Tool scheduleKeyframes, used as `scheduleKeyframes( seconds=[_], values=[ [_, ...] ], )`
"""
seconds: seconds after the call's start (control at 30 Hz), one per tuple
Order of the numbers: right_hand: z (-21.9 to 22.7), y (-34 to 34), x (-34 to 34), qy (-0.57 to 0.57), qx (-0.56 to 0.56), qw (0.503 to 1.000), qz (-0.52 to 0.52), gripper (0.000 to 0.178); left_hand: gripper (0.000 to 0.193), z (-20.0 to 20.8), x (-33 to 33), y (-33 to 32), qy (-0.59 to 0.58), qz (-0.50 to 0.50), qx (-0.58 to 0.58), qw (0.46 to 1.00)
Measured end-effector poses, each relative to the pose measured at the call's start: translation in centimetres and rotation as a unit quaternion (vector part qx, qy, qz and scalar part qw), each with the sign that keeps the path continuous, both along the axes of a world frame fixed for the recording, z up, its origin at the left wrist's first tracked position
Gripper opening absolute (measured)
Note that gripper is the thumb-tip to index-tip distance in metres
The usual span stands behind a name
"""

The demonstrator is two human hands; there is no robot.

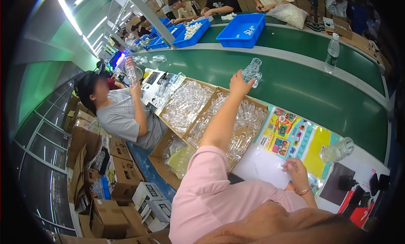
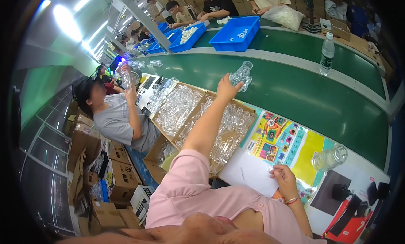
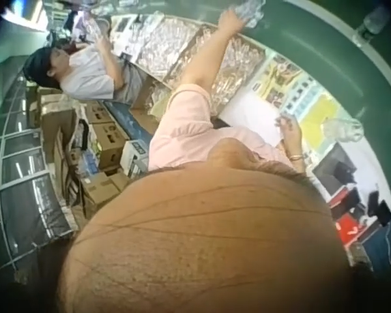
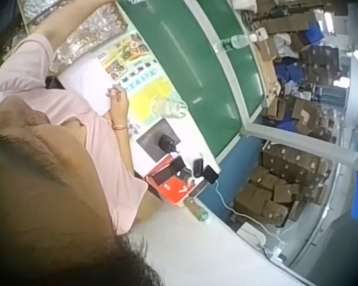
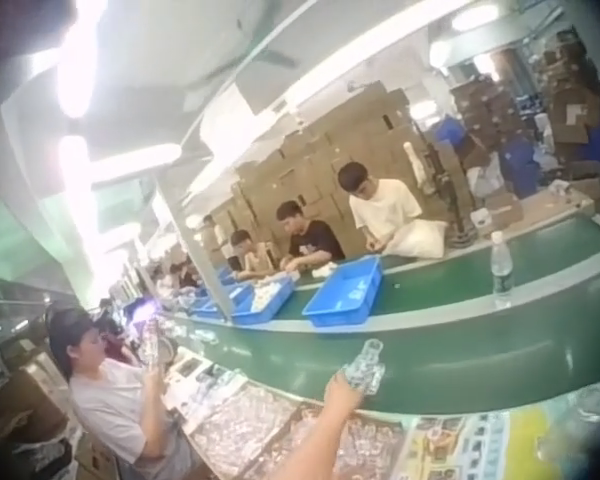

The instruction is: Assembling and cleaning small glass and metal components at a factory assembly line workstation.

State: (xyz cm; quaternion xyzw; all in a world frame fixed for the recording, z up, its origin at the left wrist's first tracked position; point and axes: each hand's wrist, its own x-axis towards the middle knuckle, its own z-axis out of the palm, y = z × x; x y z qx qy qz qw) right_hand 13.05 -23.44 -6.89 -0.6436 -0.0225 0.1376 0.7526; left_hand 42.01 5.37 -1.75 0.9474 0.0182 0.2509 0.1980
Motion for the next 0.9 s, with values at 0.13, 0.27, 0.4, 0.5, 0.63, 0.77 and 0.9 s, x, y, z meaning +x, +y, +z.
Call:
scheduleKeyframes(
  seconds=[0.13, 0.27, 0.4, 0.5, 0.63, 0.77, 0.9],
  values=[
    [0.1, -0.4, -0.1, -0.003, 0.013, 1.0, 0.01, 0.017, 0.068, -0.9, 4.1, -0.6, 0.156, 0.074, 0.011, 0.985],
    [0.1, -0.5, 0.4, 0.013, 0.028, 1.0, 0.005, 0.017, 0.07, -0.9, 4.8, -1.6, 0.191, 0.121, 0.077, 0.971],
    [0.1, -0.5, 0.4, 0.016, 0.038, 0.999, -0.004, 0.017, 0.068, -0.8, 4.6, -1.6, 0.174, 0.113, 0.096, 0.974],
    [0.2, -0.8, 0.2, 0.006, 0.026, 1.0, -0.007, 0.017, 0.071, -1.0, 3.5, -1.4, 0.048, 0.071, 0.124, 0.989],
    [0.2, -0.5, 0.4, 0.004, 0.005, 1.0, -0.002, 0.019, 0.07, 0.5, 0.8, -1.0, 0.024, 0.032, 0.063, 0.997],
    [-0.2, -0.6, 0.2, 0.014, 0.035, 0.999, 0.0, 0.018, 0.068, 2.4, -2.5, -4.1, 0.091, -0.041, -0.165, 0.981],
    [-0.1, -1.2, 0.1, -0.003, 0.057, 0.998, -0.008, 0.02, 0.062, 4.2, -8.8, -8.1, 0.102, -0.185, -0.205, 0.956]
  ],
)
